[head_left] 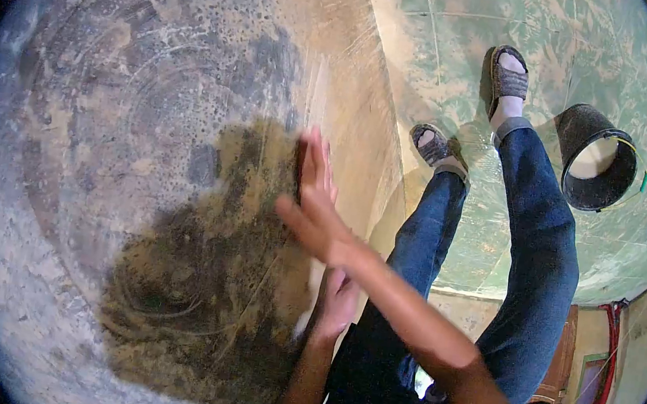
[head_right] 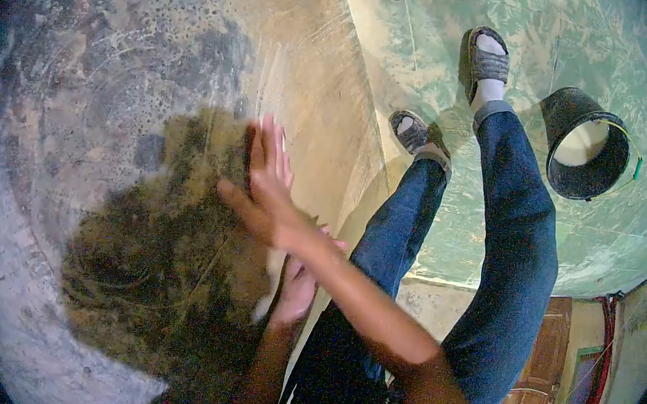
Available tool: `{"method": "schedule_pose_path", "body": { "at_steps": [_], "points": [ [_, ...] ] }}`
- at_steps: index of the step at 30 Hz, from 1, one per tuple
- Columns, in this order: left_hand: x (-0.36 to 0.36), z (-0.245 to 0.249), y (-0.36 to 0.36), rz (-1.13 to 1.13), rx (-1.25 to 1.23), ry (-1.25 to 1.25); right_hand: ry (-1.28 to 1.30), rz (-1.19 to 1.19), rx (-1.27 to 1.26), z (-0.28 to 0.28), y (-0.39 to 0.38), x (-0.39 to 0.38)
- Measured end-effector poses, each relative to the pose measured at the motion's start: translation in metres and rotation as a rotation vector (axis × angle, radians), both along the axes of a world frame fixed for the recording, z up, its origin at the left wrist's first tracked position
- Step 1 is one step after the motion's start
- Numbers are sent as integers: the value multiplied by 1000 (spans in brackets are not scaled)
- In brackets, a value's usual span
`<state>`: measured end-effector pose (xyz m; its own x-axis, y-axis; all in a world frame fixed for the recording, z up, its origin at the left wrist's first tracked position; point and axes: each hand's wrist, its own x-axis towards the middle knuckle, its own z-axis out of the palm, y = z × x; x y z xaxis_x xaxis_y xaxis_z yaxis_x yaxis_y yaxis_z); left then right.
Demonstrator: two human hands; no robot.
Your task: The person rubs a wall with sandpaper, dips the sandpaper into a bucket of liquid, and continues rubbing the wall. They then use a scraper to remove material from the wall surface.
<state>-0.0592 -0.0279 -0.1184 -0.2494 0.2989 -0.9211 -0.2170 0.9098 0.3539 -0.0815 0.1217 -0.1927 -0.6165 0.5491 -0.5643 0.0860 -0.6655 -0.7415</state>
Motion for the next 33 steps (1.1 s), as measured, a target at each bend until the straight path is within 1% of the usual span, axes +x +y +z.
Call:
{"method": "schedule_pose_path", "body": {
  "at_steps": [1, 3, 4, 5, 7, 8, 9, 11, 12, 13, 14, 15, 16, 17, 18, 20, 22, 23, 24, 25, 26, 27, 28, 30, 31, 33],
  "points": [
    [2, 1, 5, 10, 0, -4, -24, 19, 37, -22, 13, -8],
    [10, 12, 50, 317, -94, -99, -47, 36, 54, -71, 45, -23],
    [15, 7, 49, 342, -60, -111, -49, 27, 48, -89, 58, -27],
    [20, 5, 48, 339, -62, -118, -57, 24, 47, -90, 56, -28],
    [29, 7, 46, 306, -104, -101, -127, -30, 7, -84, 53, -36],
    [32, 6, 29, 201, -122, -52, -139, -23, 150, -72, 28, -38],
    [30, 7, 31, 196, -109, -48, -151, -13, 300, -48, -3, -35],
    [26, 4, 35, 328, -64, -162, 27, 19, 277, 24, -8, -2],
    [22, 5, 37, 401, -115, -164, 29, 19, 272, 24, 4, -3],
    [19, 7, 33, 400, -119, -159, -17, 63, 291, 12, 20, -9],
    [17, 6, 26, 350, -101, -104, -62, 105, 316, -5, 40, -16],
    [19, 6, 22, 300, -86, -62, -46, 18, 213, -34, 71, -36],
    [18, 11, 50, 315, -107, -79, -40, -70, 113, -68, 108, -60],
    [22, 6, 41, 326, -78, -74, -80, -58, 108, -85, 144, -67],
    [27, 7, 42, 309, -82, -86, -83, -158, 120, -113, 171, -83],
    [31, 11, 47, 276, -84, -116, -201, -252, 48, -121, 184, -100],
    [40, 27, 45, 248, 7, -74, -173, -283, 105, -96, 164, -95],
    [43, 41, 47, 210, 60, -48, -35, -287, 56, -88, 149, -89],
    [43, 57, 53, 194, 42, -39, 57, -273, -143, -50, 138, -65],
    [40, 70, 55, 187, 101, -38, 267, -277, -386, -6, 131, -29],
    [40, 83, 57, 181, 100, -43, 296, -276, -742, 38, 129, 2],
    [42, 100, 65, 177, 99, -49, 498, -253, -866, 81, 138, 41],
    [44, 119, 75, 174, 119, -29, 659, -265, -852, 110, 137, 71],
    [47, 147, 82, 134, 221, -51, 693, -219, -833, 197, 163, 135],
    [49, 154, 83, 96, 261, -70, 704, -205, -765, 226, 173, 162],
    [53, 168, 80, 93, 381, -83, 702, -254, -712, 283, 183, 210]
  ]
}}
